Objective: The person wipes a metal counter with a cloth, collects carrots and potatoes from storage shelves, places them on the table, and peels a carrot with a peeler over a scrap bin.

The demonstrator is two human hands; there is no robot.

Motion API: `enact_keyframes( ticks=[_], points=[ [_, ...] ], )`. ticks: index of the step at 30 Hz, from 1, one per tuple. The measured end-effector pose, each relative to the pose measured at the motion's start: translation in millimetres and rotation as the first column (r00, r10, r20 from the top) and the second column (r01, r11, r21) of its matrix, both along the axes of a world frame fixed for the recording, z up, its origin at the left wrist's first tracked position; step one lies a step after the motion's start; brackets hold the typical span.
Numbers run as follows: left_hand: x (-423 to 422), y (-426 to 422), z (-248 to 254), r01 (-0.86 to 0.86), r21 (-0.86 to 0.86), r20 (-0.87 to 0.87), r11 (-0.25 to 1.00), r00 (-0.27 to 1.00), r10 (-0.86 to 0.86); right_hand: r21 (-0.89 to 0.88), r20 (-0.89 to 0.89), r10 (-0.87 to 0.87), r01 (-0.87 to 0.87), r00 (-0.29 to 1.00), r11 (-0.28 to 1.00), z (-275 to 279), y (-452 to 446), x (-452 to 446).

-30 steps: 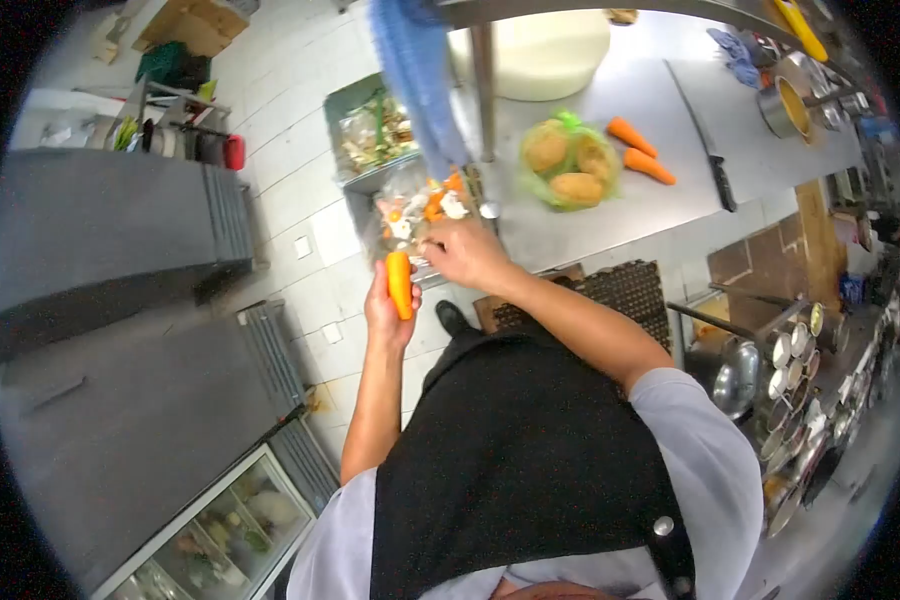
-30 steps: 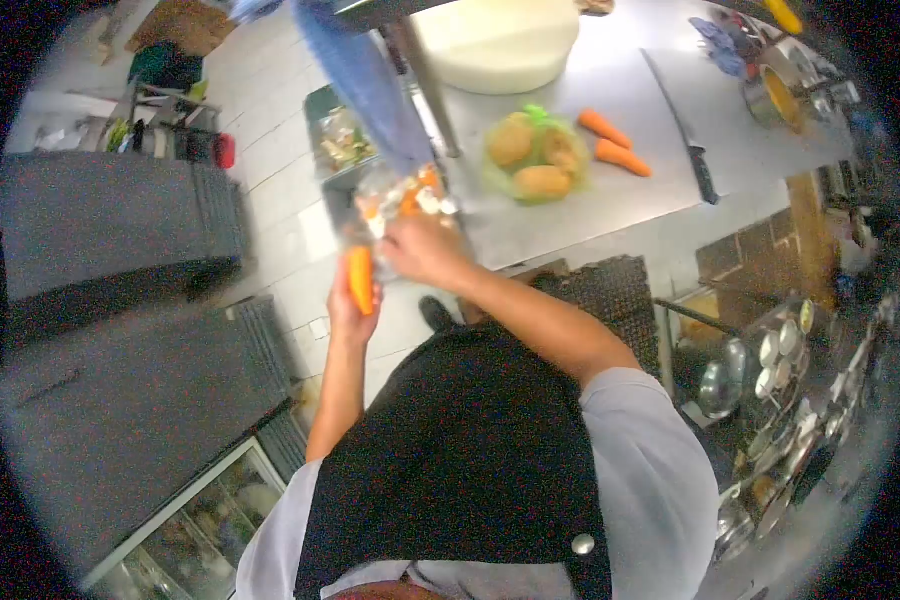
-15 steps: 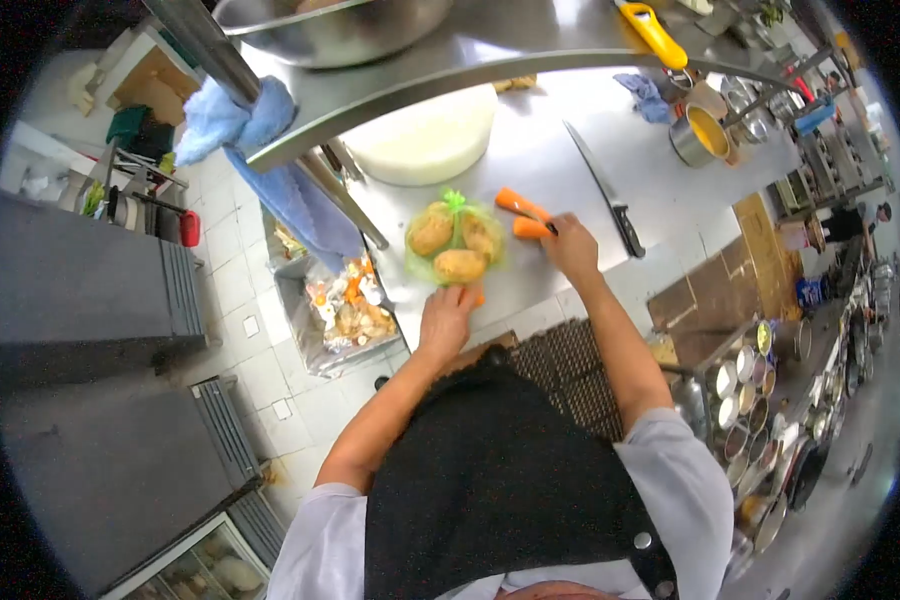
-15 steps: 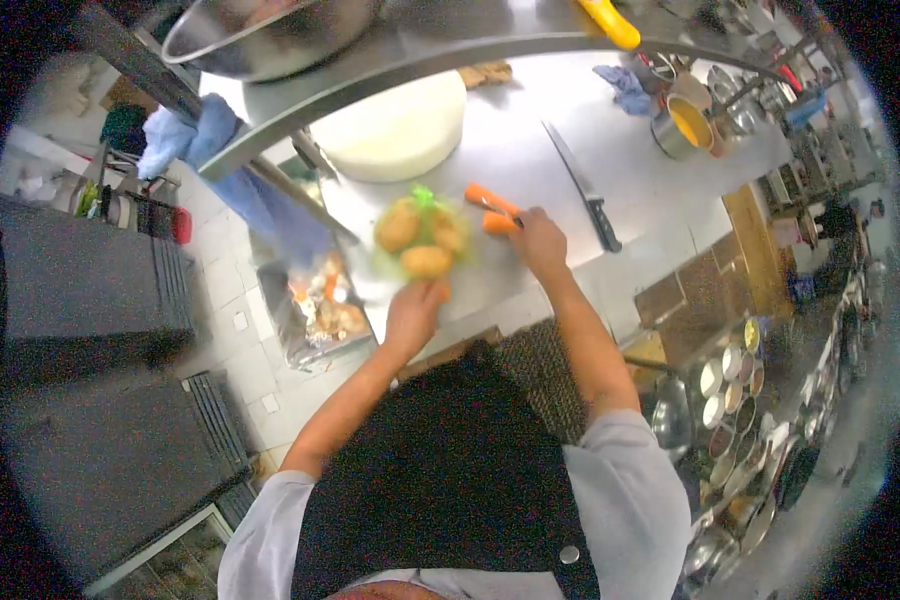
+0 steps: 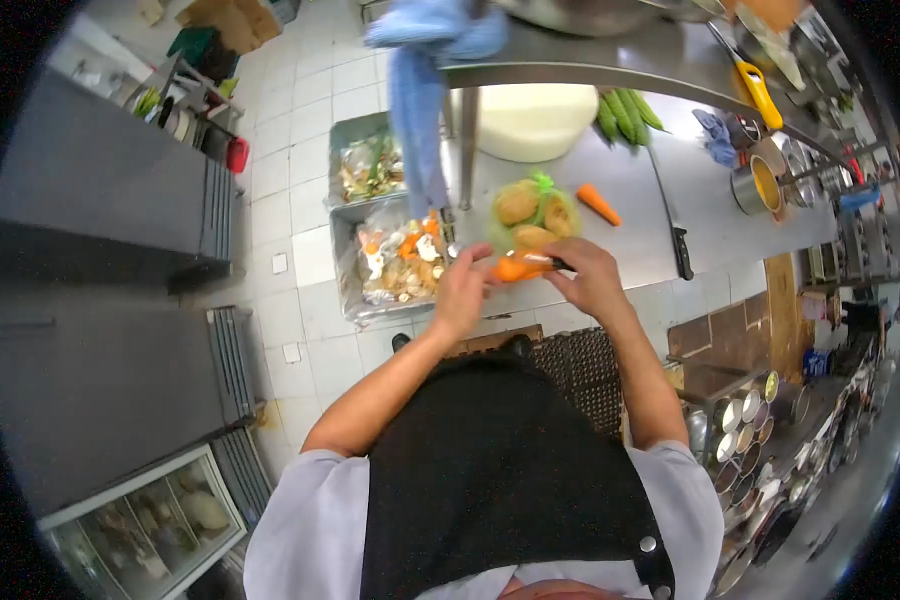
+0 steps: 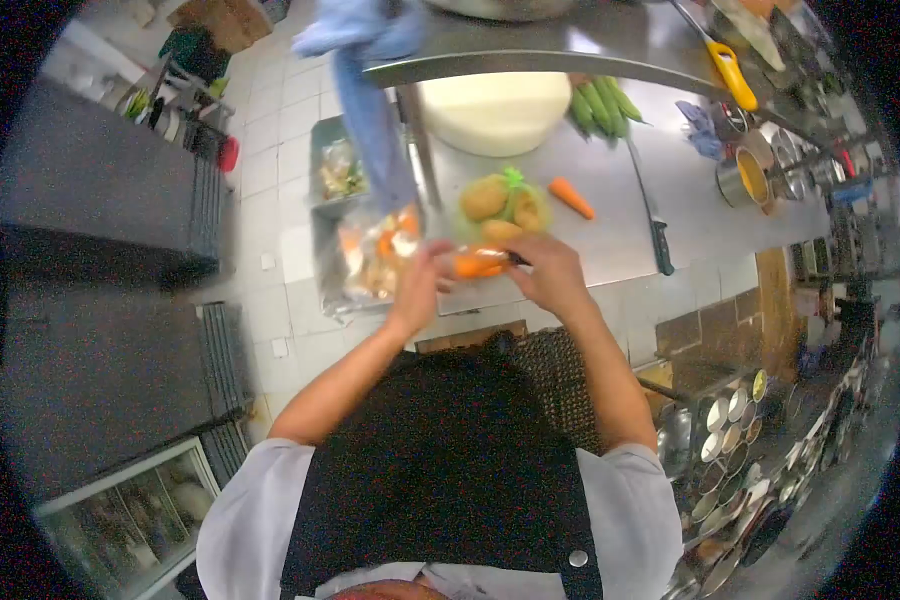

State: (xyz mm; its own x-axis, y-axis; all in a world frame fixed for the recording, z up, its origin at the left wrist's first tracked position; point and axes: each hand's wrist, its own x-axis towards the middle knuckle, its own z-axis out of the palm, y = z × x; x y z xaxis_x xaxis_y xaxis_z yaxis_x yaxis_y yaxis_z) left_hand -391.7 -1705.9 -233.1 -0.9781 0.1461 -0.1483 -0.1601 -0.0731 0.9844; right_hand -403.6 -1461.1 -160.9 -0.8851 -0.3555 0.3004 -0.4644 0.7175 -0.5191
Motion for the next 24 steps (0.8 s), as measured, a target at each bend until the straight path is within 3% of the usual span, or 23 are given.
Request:
enact_keyframes(
  ticks=[2,3,4,7,11,12,15,16,19,20,23,24],
  points=[
    [-14.2,-54.5,32.7,0.236,0.382,0.350,0.894,0.858,-0.376,-0.009,-0.030,0.178,-0.178,0.984,0.984,13.5,-54.5,-8.8],
    [-15.1,-83.0,44.0,0.278,0.580,0.435,0.766,0.690,-0.579,-0.017,0.008,0.233,-0.233,0.973,0.972,17.9,-83.8,-9.6],
    [-11.7,-103.6,35.3,0.306,0.617,0.394,0.725,0.678,-0.621,-0.028,0.048,0.283,-0.282,0.958,0.959,20.4,-110.5,-8.9],
    [3.5,-154.6,26.3,0.085,0.490,0.424,0.868,0.847,-0.322,-0.202,0.141,0.211,-0.180,0.967,0.963,13.8,-176.7,-15.1],
    [4.3,-212.8,-28.4,-0.331,0.510,0.622,0.794,0.780,-0.075,-0.198,0.291,-0.003,0.063,0.957,0.978,-41.9,-237.2,-10.3],
    [4.6,-220.1,-40.2,-0.393,0.484,0.641,0.782,0.767,-0.011,-0.129,0.241,0.034,-0.002,0.970,0.992,-48.4,-254.1,-1.1],
    [5.5,-229.5,-34.9,-0.585,0.341,0.753,0.736,0.638,0.158,-0.075,0.322,0.037,-0.014,0.946,0.997,-85.0,-305.4,23.7],
    [5.2,-236.6,-44.5,-0.570,0.361,0.747,0.738,0.651,0.138,-0.179,0.258,0.069,-0.022,0.964,0.984,-101.6,-316.8,23.3],
    [7.4,-260.7,-64.6,-0.482,0.335,0.684,0.810,0.715,0.143,0.041,0.249,-0.068,0.060,0.966,0.997,-126.6,-334.6,-11.8],
    [10.5,-266.4,-68.0,-0.466,0.334,0.677,0.820,0.724,0.136,0.041,0.302,-0.063,0.053,0.951,0.998,-137.9,-335.3,-28.9],
    [7.9,-271.7,-66.0,-0.564,0.352,0.742,0.747,0.654,0.145,-0.058,0.399,-0.117,0.152,0.910,0.987,-146.6,-335.5,-36.8],
    [4.3,-275.3,-69.7,-0.587,0.357,0.759,0.726,0.636,0.141,-0.058,0.321,-0.029,0.051,0.947,0.997,-149.3,-334.5,-27.6]
  ],
)
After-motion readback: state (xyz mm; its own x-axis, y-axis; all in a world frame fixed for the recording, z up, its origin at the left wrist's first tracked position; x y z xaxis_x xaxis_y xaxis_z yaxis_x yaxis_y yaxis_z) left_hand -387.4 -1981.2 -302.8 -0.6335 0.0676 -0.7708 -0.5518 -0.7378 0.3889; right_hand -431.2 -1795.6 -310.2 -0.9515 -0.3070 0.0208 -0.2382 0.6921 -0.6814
